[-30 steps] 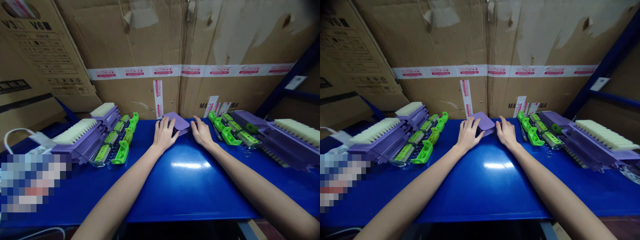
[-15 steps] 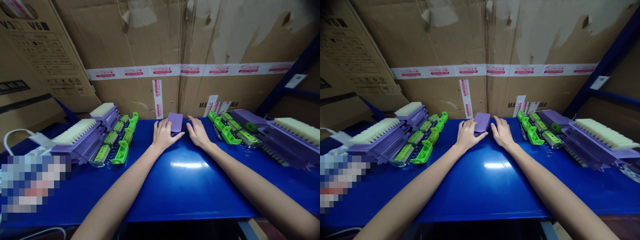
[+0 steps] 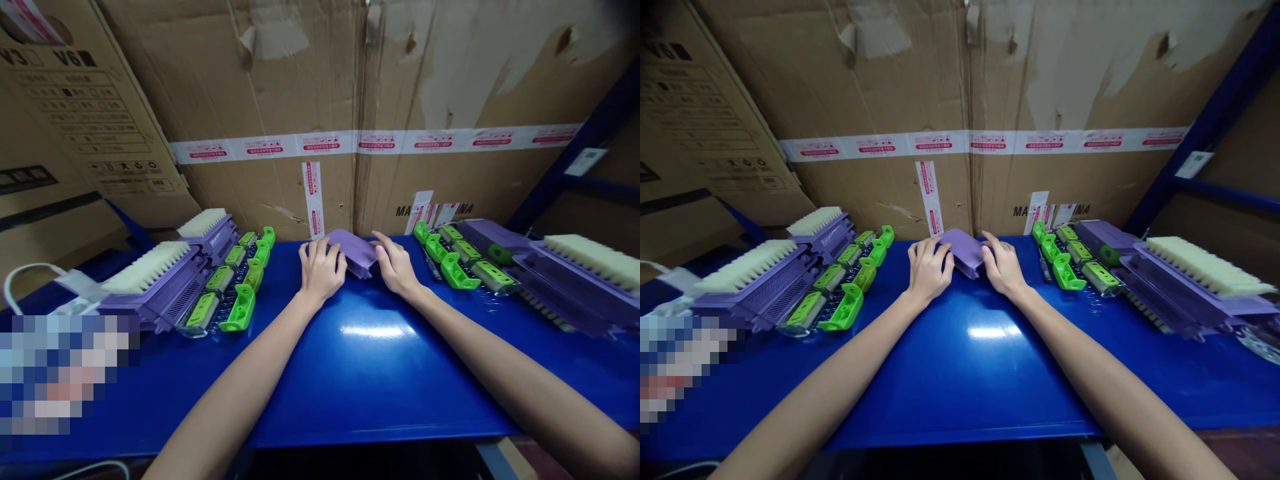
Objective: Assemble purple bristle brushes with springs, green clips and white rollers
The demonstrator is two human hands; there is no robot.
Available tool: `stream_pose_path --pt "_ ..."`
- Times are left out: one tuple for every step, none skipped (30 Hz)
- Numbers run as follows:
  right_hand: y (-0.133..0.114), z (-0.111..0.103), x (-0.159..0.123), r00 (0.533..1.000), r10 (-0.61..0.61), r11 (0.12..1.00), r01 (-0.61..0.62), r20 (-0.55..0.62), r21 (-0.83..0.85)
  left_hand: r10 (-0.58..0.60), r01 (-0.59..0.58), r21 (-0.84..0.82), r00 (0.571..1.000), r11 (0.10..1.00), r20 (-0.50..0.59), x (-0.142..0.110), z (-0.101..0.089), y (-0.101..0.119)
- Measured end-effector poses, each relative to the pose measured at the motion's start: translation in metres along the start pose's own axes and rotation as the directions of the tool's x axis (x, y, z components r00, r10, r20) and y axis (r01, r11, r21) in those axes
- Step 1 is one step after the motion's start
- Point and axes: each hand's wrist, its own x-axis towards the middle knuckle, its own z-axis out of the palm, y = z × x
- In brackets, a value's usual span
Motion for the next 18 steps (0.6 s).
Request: stream_pose_path --pt "-0.002 -0.001 0.000 1.000 0.001 1.000 -0.001 -0.014 0.019 -0.029 0.029 -0.006 1.000 1.000 0.010 0.000 -0.001 0.001" --pt "-0.004 -0.002 -0.001 1.000 -0.004 0.999 0.004 -0.024 0.034 -0.067 0.067 -0.013 0.998 0.998 0.022 0.001 -0.002 0.001" --pt "-0.006 -0.003 -0.001 1.000 -0.014 0.999 0.015 -0.027 0.045 -0.107 0.108 -0.023 0.993 0.994 0.041 0.002 -0.003 0.002" --pt "-0.007 -0.003 -0.002 0.999 -0.029 0.998 0.031 -0.026 0.053 -0.144 0.147 -0.039 0.987 0.988 0.067 0.003 -0.004 0.001" --pt "-0.009 -0.003 -0.002 0.999 -0.045 0.997 0.047 -0.022 0.060 -0.174 0.181 -0.063 0.980 0.981 0.099 0.004 -0.005 0.001" --pt "-0.010 -0.003 -0.003 0.998 -0.058 0.996 0.059 -0.016 0.069 -0.196 0.209 -0.094 0.972 0.973 0.134 0.006 -0.005 -0.001" --pt "-0.011 -0.002 -0.003 0.998 -0.061 0.995 0.062 -0.006 0.085 -0.208 0.232 -0.138 0.964 0.963 0.168 0.007 -0.005 -0.002" --pt "-0.012 -0.002 -0.004 0.998 -0.055 0.993 0.054 0.007 0.106 -0.214 0.252 -0.194 0.957 0.948 0.198 0.008 -0.004 -0.004" --pt "-0.014 -0.002 -0.004 0.999 -0.043 0.991 0.040 0.022 0.131 -0.219 0.275 -0.261 0.950 0.926 0.223 0.008 -0.003 -0.006" --pt "-0.015 -0.002 -0.005 0.999 -0.028 0.987 0.022 0.037 0.158 -0.226 0.300 -0.334 0.943 0.894 0.242 0.009 -0.001 -0.008" --pt "-0.017 -0.002 -0.005 0.999 -0.014 0.983 0.004 0.052 0.185 -0.237 0.326 -0.407 0.937 0.853 0.255 0.008 0.002 -0.010" --pt "-0.019 -0.002 -0.005 0.998 -0.002 0.978 -0.012 0.067 0.208 -0.250 0.350 -0.473 0.932 0.809 0.262 0.008 0.004 -0.011" --pt "-0.022 -0.002 -0.005 0.997 0.004 0.973 -0.022 0.081 0.228 -0.263 0.369 -0.525 0.927 0.767 0.266 0.008 0.006 -0.012" --pt "-0.024 -0.002 -0.005 0.996 0.005 0.969 -0.028 0.093 0.245 -0.275 0.382 -0.563 0.923 0.732 0.269 0.007 0.008 -0.012" --pt "-0.026 -0.002 -0.005 0.994 0.002 0.965 -0.031 0.109 0.262 -0.282 0.392 -0.589 0.919 0.706 0.274 0.006 0.009 -0.012" --pt "-0.027 -0.002 -0.005 0.992 -0.003 0.960 -0.033 0.125 0.279 -0.287 0.402 -0.606 0.915 0.687 0.283 0.006 0.010 -0.011" --pt "-0.028 -0.002 -0.005 0.990 -0.008 0.955 -0.034 0.141 0.296 -0.292 0.415 -0.615 0.910 0.671 0.295 0.006 0.011 -0.010" --pt "-0.029 -0.002 -0.005 0.988 -0.013 0.949 -0.036 0.155 0.312 -0.300 0.430 -0.618 0.903 0.658 0.309 0.005 0.012 -0.008"
